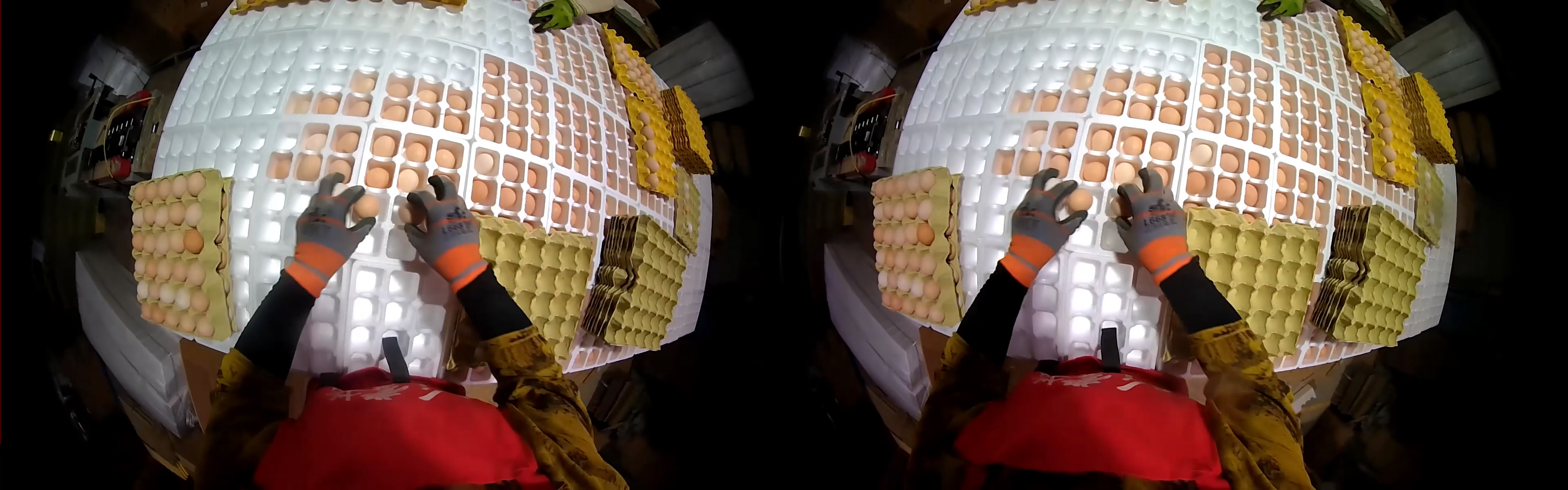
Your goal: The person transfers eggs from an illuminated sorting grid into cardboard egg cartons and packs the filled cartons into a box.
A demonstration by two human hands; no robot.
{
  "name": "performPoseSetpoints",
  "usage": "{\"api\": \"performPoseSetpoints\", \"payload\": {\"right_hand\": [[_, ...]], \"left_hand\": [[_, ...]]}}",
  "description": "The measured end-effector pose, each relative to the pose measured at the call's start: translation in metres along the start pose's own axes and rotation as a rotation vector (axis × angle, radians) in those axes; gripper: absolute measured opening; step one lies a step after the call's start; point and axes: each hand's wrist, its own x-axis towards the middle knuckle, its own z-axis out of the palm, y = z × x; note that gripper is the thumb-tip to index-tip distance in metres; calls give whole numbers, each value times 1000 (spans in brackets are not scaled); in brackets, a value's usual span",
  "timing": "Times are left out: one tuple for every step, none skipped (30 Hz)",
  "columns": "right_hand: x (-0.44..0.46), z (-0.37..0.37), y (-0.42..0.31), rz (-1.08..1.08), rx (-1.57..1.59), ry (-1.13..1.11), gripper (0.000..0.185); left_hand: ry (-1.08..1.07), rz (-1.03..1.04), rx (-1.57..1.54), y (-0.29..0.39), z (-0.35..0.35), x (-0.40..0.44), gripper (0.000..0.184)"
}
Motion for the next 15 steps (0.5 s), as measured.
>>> {"api": "performPoseSetpoints", "payload": {"right_hand": [[-1,7,0,-10,39,9,46],[1,13,1,-25,75,21,45],[5,16,2,-44,108,32,44],[0,12,3,-1,190,79,45],[-5,12,7,83,315,116,44],[-9,16,14,169,440,157,44],[-11,17,17,111,283,193,44],[-14,19,18,153,271,122,44],[-16,20,18,193,259,54,44],[-16,19,15,238,250,-12,44],[-14,16,18,269,465,11,44],[-17,11,18,350,741,-5,44],[-18,6,17,444,1011,1,44],[-24,-2,15,469,1306,22,44],[-31,-1,15,414,1278,63,44]], "left_hand": [[-87,27,141,1,7,2,53],[-244,-72,222,8,9,5,56],[-151,-34,177,1,12,4,55],[-59,0,134,-5,16,0,53],[-45,-13,139,-8,15,-2,52],[-31,-22,145,-11,11,-2,51],[-107,-23,206,-14,6,-4,48],[-101,-17,170,-17,5,-5,47],[-92,-10,136,-21,4,-2,46],[-86,0,103,-22,0,2,46],[-24,-25,-25,-24,-6,5,46],[48,-33,-197,-28,-16,5,46],[151,-28,-316,-38,-18,6,45],[252,-19,-437,-50,-19,7,44],[308,-61,-561,-65,-13,4,43]]}}
